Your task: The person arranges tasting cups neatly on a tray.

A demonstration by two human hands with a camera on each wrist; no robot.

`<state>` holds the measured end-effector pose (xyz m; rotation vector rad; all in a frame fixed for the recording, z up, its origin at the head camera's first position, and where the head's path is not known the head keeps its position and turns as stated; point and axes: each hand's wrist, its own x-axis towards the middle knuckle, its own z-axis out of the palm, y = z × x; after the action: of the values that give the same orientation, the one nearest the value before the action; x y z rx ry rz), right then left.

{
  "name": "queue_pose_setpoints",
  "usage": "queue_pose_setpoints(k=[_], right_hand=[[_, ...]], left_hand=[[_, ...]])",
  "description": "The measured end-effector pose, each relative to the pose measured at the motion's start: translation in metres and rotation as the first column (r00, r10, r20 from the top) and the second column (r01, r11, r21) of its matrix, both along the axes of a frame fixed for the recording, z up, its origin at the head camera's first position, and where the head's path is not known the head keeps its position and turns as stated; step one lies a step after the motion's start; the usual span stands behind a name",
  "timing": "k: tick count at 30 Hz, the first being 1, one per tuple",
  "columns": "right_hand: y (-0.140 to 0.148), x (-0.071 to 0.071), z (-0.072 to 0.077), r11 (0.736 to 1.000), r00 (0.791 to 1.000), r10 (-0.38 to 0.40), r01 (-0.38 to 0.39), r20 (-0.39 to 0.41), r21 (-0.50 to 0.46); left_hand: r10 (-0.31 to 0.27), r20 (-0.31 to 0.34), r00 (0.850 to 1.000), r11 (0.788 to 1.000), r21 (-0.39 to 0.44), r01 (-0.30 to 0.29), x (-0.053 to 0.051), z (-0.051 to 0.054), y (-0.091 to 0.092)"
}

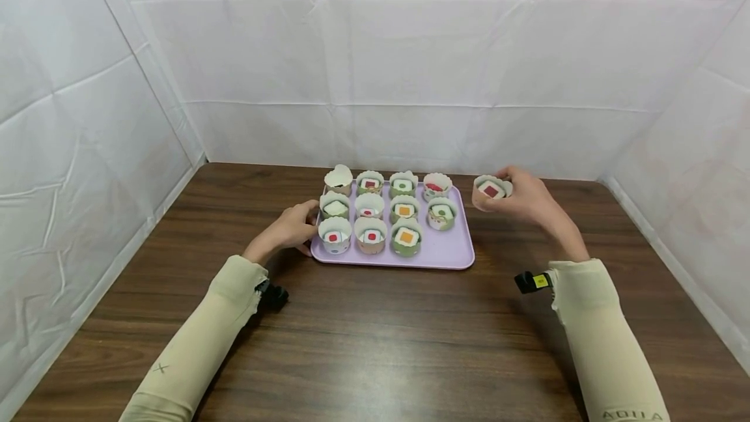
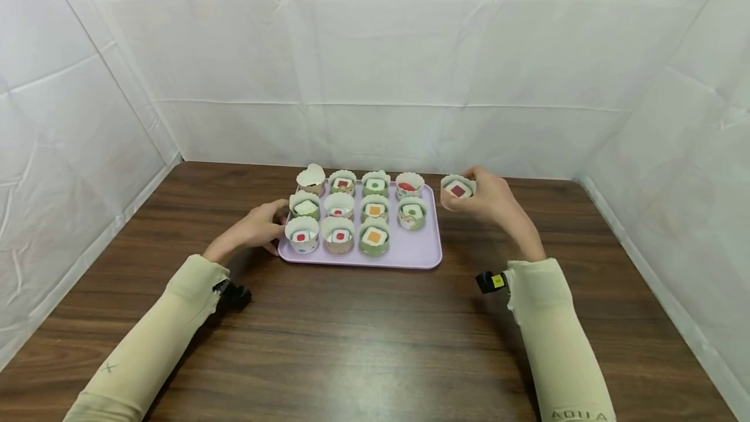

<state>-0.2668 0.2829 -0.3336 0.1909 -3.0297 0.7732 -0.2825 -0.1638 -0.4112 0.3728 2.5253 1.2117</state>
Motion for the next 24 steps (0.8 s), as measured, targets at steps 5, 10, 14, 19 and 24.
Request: queue_pose_setpoints(k=[5,10,14,19,24], right_hand=[[-0.008,0.005,0.006,0.999,0.999,0.035,-0.035,0.0,-0.008],[-0.016,0.009,0.009,0.997,0.997,0.072,-0.071,-0.007,0.013],[-0.024,0.014,0.009,0.997,0.997,0.074,-0.075,0.026,0.021],[-0.034,0.019,0.007,0.993,0.993,0.1,-0.104,0.06,0.063],[-0.044,0.022,0.004,0.983,0.983,0.155,-0.163,0.094,0.084]], left_hand=[[-0.001,-0.002,1.0,1.0,0.0,0.001,0.001,0.002,0.0],[0.0,-0.001,1.0,1.0,0.0,0.0,0.001,0.002,0.0],[0.002,0.004,1.0,1.0,-0.005,-0.002,0.0,0.002,0.0],[0.0,0.004,1.0,1.0,-0.004,0.0,-0.001,0.0,0.0],[-0.004,-0.001,1.0,1.0,0.001,0.004,0.0,0.0,0.001]])
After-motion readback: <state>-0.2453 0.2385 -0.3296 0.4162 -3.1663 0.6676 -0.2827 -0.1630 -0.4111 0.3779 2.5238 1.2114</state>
